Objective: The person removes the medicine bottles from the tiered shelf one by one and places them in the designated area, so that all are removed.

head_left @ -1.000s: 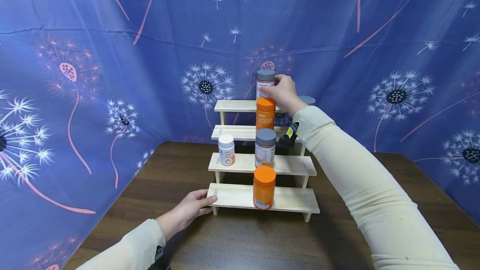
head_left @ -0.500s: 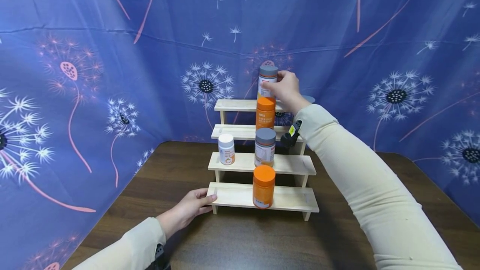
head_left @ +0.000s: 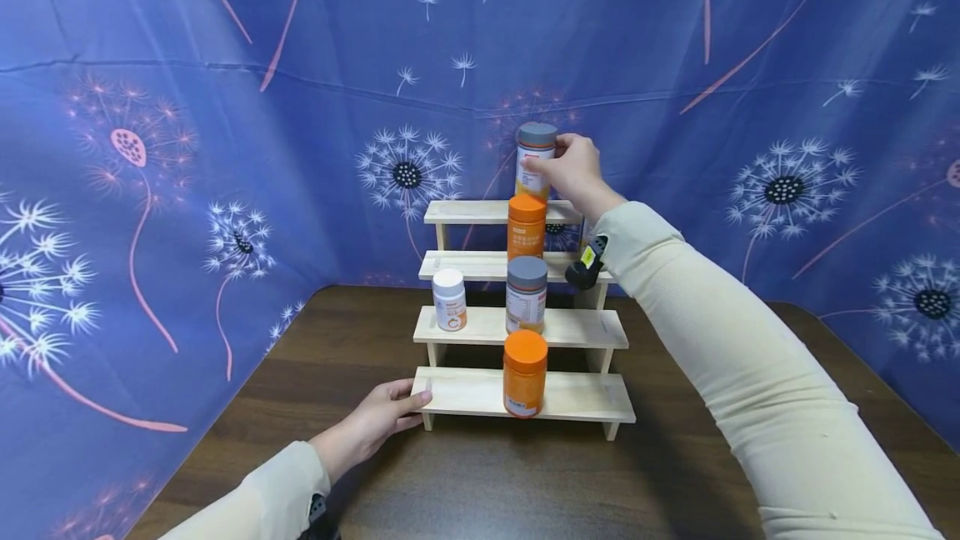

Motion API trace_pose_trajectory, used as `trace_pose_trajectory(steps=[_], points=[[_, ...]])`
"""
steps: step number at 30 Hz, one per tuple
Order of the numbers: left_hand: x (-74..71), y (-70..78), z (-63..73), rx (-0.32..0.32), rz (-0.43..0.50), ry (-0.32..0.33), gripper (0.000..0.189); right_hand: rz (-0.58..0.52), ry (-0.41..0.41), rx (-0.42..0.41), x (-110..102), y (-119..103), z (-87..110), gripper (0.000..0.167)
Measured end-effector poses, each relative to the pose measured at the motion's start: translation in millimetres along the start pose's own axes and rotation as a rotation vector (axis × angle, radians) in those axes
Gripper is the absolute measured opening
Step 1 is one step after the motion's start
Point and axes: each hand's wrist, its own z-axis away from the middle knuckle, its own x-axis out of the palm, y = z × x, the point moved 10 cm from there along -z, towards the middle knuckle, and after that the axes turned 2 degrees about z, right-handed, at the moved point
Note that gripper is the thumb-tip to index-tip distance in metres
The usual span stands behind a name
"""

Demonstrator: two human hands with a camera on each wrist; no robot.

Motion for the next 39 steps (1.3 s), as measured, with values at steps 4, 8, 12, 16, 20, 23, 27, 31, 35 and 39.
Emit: trace_pose_trajectory(steps=[4, 8, 12, 16, 20, 23, 27, 31, 35, 39], points=[[0.0, -1.1, 0.2, -0.004, -0.002, 0.004, 0.055, 0.023, 0.012, -0.004, -6, 0, -2.7, 0.058], [0.1, -0.4, -0.7, 0.000, -0.008, 0.000, 0.055, 0.037, 0.015, -0.005, -12, -1, -4.7, 0.060], [0.7, 0.5, -1.4, 0.002, -0.009, -0.007, 0.055, 0.049, 0.012, -0.010, -19, -3, -4.1, 0.060], [-0.3, 1.1, -2.2, 0.002, -0.009, 0.005, 0.055, 0.063, 0.018, -0.003, -26, -4, -3.8, 0.059], [-1.4, 1.1, -2.1, 0.003, -0.007, 0.013, 0.055, 0.070, 0.027, -0.002, -34, -2, -3.3, 0.059], [-1.6, 0.4, -1.4, 0.003, -0.005, 0.011, 0.055, 0.077, 0.029, -0.003, -38, 1, -2.5, 0.060], [-2.3, -0.7, -0.8, 0.001, -0.007, 0.013, 0.054, 0.083, 0.030, 0.004, -44, 6, -1.4, 0.061], [-2.9, -1.2, -1.0, -0.007, -0.010, 0.017, 0.053, 0.087, 0.044, 0.001, -52, 7, -1.2, 0.061], [-3.3, -0.8, -2.0, -0.017, -0.011, 0.023, 0.053, 0.094, 0.065, 0.002, -61, 7, -1.5, 0.062], [-3.8, -1.0, -2.8, -0.024, -0.011, 0.031, 0.053, 0.095, 0.082, 0.004, -70, 7, -3.5, 0.062]])
